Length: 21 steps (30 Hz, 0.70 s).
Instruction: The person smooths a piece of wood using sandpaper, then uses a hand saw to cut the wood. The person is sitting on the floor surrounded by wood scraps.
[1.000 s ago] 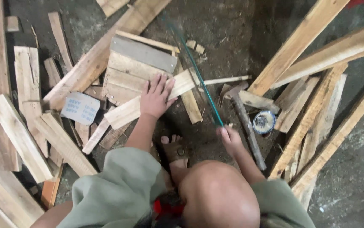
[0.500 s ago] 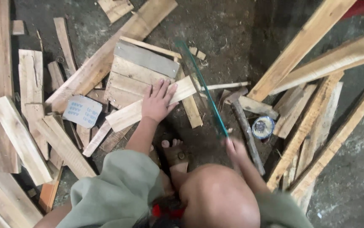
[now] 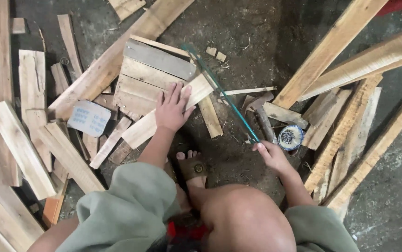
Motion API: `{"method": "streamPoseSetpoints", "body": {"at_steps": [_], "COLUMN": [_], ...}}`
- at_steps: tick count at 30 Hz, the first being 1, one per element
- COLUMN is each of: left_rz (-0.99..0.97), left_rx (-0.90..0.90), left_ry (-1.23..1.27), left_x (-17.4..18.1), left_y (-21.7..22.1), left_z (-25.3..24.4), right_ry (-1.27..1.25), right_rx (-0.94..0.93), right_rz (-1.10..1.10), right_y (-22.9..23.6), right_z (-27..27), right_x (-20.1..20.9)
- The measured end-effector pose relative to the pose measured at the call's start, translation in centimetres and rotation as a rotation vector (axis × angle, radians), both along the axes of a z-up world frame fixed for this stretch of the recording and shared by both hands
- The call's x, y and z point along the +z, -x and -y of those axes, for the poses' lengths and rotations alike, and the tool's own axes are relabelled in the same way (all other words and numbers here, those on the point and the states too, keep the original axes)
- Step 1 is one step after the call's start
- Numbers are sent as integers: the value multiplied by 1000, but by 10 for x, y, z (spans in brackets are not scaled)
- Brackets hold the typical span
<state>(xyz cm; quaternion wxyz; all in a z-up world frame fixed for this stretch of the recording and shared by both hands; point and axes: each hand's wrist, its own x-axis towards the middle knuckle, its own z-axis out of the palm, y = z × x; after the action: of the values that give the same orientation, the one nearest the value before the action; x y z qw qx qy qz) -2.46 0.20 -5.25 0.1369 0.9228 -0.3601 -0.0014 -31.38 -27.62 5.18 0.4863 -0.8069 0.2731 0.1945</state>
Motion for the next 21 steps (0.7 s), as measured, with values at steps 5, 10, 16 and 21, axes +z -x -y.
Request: {"method": "streamPoseSetpoints", "body": {"at_steps": [5, 10, 16, 21], "left_rz": [99, 58, -45, -87], "left_rx": [-146, -175, -183, -201], "left_ry": [30, 0, -71, -129], "left_x": [-5, -6, 1, 4], "left_y": [-5, -5, -8, -7], "left_z": [-2, -2, -4, -3], "right_ry": [-213, -199, 80, 81], "right_rx": [-240, -277, -156, -172], "right_rz": [-45, -100, -357, -460], "right_y": [56, 73, 34, -2], "right_z": [-25, -55, -72, -72], "right_x": [-20, -41, 15, 71]}}
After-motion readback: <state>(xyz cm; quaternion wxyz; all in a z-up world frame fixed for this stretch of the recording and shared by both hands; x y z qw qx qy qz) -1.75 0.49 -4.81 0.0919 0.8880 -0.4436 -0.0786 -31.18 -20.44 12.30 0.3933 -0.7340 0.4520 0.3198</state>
